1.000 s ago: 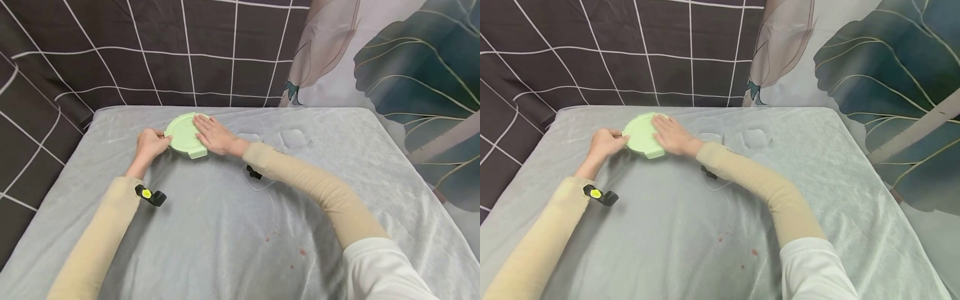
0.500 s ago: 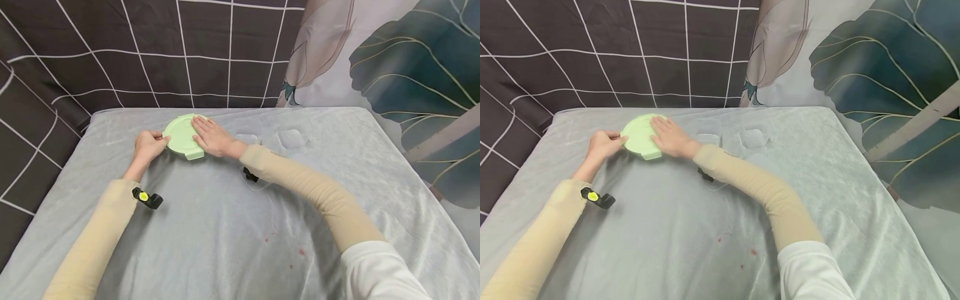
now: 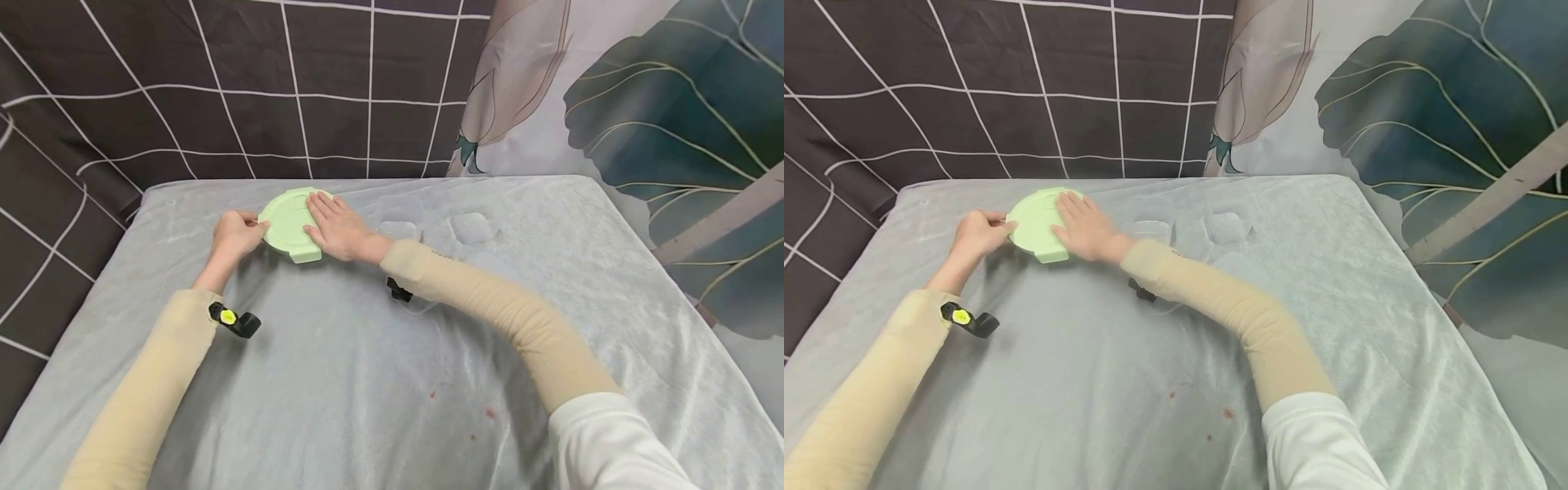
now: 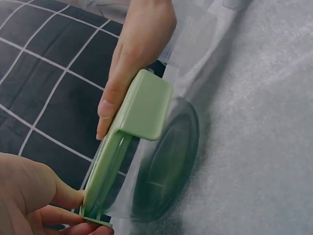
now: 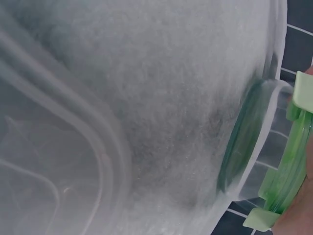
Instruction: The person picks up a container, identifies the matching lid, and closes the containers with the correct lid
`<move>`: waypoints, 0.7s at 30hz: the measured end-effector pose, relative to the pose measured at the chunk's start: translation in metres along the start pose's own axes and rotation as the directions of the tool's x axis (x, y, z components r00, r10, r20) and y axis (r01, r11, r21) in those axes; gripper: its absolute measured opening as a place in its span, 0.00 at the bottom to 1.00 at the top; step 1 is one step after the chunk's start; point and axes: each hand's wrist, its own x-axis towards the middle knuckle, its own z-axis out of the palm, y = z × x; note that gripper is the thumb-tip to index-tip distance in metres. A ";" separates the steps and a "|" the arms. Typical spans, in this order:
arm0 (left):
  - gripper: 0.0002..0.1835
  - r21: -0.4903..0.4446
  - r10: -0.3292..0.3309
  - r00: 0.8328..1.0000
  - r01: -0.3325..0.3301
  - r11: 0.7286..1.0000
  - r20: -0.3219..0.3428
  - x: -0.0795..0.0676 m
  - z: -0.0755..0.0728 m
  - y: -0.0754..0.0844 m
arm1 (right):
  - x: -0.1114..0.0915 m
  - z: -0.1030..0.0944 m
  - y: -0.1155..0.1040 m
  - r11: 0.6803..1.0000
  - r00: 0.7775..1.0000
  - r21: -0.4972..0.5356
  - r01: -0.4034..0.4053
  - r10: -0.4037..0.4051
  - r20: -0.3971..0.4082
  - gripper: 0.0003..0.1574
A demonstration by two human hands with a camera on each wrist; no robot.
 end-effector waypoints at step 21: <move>0.28 0.001 0.194 0.968 -0.197 0.980 -0.157 -0.029 0.017 0.026 | -0.021 -0.035 0.001 0.992 0.987 0.075 0.098 -0.087 -0.137 0.25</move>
